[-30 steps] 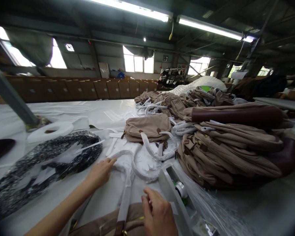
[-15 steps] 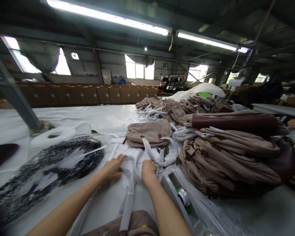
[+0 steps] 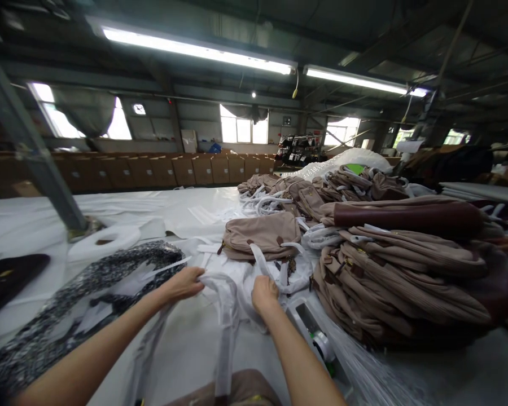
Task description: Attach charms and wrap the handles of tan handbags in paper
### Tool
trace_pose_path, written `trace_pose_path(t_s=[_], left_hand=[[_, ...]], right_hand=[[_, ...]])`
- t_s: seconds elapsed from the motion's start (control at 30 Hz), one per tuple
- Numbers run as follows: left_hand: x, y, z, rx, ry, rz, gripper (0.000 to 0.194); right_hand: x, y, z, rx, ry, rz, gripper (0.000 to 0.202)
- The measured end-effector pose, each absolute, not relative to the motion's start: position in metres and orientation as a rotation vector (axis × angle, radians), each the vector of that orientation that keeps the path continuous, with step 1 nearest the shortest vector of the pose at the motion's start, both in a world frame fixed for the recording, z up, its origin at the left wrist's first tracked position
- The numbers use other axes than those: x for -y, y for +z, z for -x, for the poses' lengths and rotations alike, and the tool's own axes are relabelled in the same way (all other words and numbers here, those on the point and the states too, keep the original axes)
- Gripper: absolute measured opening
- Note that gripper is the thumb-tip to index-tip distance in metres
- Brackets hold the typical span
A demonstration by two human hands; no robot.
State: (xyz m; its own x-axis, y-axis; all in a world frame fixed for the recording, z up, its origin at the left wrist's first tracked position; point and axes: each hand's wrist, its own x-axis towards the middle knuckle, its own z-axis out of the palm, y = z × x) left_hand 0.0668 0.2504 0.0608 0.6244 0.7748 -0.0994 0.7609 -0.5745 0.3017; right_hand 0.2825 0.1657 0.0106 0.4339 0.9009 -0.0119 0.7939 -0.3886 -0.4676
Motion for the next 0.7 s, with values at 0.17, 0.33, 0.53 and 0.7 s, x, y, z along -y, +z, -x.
trace_pose_path(t_s=[0.17,0.33,0.53,0.7], left_hand=[[-0.231,0.130,-0.038,-1.052,-0.019,-2.192,0.012],[-0.195,0.192,-0.008,-0.880,-0.037,-1.768,0.025],[-0.151,0.197,-0.006,-0.953,0.320,-1.434,0.041],[-0.120,0.200,-0.013,-1.089,0.456,-1.474,0.050]], right_hand=[[-0.150,0.028,-0.285,1.382,0.391,2.025,0.014],[-0.116,0.049,-0.287,1.298,0.502,1.747,0.019],[-0.049,0.093,-0.270,1.146,0.771,1.381,0.050],[0.005,0.096,-0.221,0.935,1.144,1.084,0.045]])
